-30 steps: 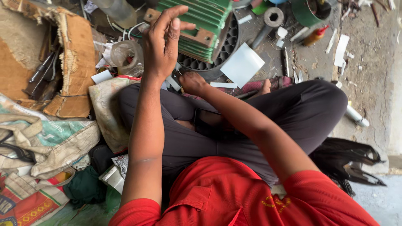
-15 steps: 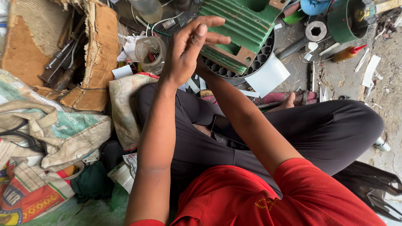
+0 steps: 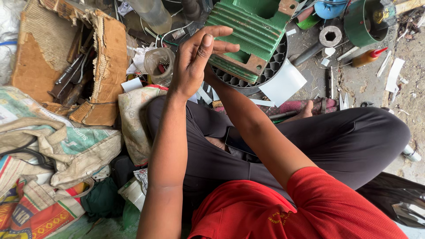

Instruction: The person sits on the floor and repeatedly inserts small white strips into the slots of a green motor housing. They tear the strips by hand, place them into the housing, and occasionally use shears to cut the material. The person handles the motor housing and the white strips throughout the task.

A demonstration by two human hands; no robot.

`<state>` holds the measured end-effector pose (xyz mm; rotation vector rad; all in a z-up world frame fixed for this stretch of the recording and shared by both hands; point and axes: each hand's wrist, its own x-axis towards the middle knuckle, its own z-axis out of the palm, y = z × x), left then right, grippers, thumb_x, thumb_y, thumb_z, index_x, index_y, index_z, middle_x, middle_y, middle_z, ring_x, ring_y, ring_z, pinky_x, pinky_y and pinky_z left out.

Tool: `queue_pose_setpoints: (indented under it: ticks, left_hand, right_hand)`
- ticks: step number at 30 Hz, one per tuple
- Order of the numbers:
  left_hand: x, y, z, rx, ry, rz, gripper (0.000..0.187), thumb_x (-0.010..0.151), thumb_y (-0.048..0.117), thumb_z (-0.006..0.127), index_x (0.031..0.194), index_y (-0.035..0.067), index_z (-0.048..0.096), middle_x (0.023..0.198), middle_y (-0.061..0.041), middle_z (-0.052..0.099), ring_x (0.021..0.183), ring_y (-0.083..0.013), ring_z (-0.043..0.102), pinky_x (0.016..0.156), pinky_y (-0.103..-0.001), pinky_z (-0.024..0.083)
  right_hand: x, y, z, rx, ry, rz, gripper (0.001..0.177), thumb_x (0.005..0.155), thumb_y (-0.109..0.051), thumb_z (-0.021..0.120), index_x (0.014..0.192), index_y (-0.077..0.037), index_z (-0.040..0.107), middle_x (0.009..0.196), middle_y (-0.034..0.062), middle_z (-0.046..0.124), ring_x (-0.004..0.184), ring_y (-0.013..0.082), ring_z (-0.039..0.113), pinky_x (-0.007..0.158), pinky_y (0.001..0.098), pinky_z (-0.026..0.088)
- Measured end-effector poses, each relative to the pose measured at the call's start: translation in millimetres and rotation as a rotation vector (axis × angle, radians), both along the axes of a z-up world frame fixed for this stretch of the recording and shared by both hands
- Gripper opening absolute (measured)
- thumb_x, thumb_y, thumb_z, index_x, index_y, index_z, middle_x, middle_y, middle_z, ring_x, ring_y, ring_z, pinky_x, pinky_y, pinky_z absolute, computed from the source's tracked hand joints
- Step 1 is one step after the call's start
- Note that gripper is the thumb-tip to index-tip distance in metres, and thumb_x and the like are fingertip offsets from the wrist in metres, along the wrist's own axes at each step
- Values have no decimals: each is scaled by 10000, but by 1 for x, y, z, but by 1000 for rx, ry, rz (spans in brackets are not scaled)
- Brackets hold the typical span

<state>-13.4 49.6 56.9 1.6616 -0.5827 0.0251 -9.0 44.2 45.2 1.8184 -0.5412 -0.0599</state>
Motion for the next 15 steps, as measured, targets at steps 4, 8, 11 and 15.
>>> queue_pose_setpoints:
  ticks: [4,8,11,15]
  left_hand:
    - [0,-2,3,-40,51,-29,573,1165,504,376,1365,18,603,1135,-154,796,1073,-211,778,1047,-357,587]
    - [0,0,3,-75,69,-49,575,1165,508,382,1371,17,600,1139,-158,791,1111,-220,772,1085,-367,580]
    - [1,3,0,-60,57,-32,575,1165,503,392,1357,10,617,1131,-161,798,1093,-219,771,1073,-373,594]
    - [3,6,-3,-140,84,-75,589,1166,509,390,1370,-5,594,1158,-170,786,1136,-229,768,1127,-392,569]
  right_hand:
    - [5,-1,5,11,-37,-28,440,1233,-283,358,1412,72,546,1198,279,703,1192,273,679,1128,332,446]
    - [8,-3,5,19,-60,-56,432,1244,-283,352,1414,68,539,1223,277,693,1214,269,673,1153,349,439]
    - [6,2,-3,8,-66,-62,426,1253,-282,348,1415,66,533,1242,275,685,1230,267,669,1172,362,433]
    - [8,11,-15,-28,-72,-76,419,1264,-282,342,1417,62,526,1267,272,675,1252,264,662,1197,380,426]
